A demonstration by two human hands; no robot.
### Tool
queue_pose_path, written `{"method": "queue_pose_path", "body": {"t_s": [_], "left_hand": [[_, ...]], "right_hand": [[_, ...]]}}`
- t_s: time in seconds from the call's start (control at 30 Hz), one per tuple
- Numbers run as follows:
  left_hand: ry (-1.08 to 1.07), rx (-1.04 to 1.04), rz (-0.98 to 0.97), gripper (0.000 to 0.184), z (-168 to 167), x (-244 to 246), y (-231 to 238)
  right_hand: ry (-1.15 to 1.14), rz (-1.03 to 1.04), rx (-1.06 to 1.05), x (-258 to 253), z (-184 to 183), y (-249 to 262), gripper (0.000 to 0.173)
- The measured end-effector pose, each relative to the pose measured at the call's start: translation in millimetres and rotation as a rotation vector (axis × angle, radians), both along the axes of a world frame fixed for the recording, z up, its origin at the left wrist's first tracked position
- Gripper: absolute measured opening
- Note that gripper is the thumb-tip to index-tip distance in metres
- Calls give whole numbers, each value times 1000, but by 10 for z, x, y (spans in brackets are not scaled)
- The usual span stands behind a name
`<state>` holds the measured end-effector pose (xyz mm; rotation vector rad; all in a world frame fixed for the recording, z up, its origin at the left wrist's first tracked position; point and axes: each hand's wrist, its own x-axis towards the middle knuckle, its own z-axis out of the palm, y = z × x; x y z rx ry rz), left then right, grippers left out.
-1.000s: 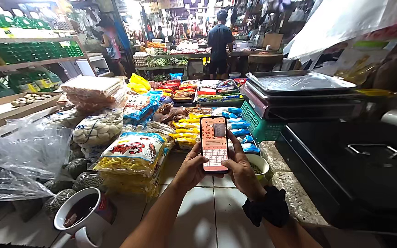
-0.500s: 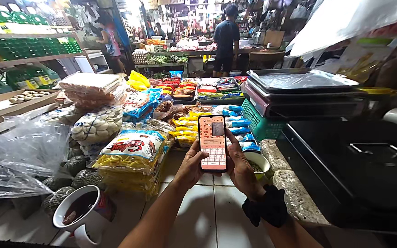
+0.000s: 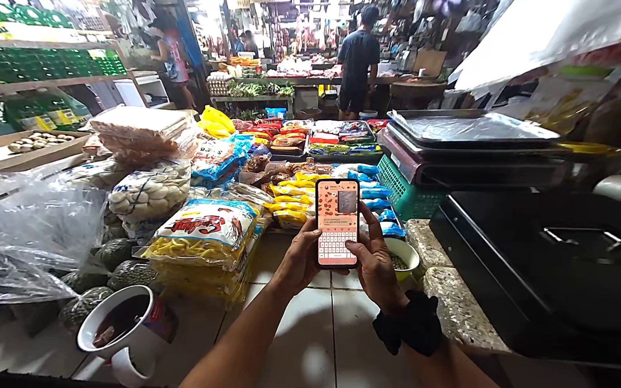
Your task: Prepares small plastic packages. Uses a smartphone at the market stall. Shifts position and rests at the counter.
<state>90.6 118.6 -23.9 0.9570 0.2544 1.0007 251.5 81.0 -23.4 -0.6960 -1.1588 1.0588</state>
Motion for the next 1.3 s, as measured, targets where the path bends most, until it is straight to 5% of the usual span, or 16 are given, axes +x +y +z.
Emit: {"method": "queue_pose_path", "body": {"t_s": [0.3,0.43,0.7,1.3], "left_hand": [[-43,27,-23,59,-21,21,-7],[-12,1,-10,55,7,-17,11],[12,-58,-18,58,35,-61,40],[-56,-54,-70,58,8,-71,59]], "right_hand": [[-61,-96,-12,-37,44,-18,64],[1,12,-21,9,19,6,61],[-13,122,-67,64,14,52,92],[23,127,-82,57,52,24,82]]}}
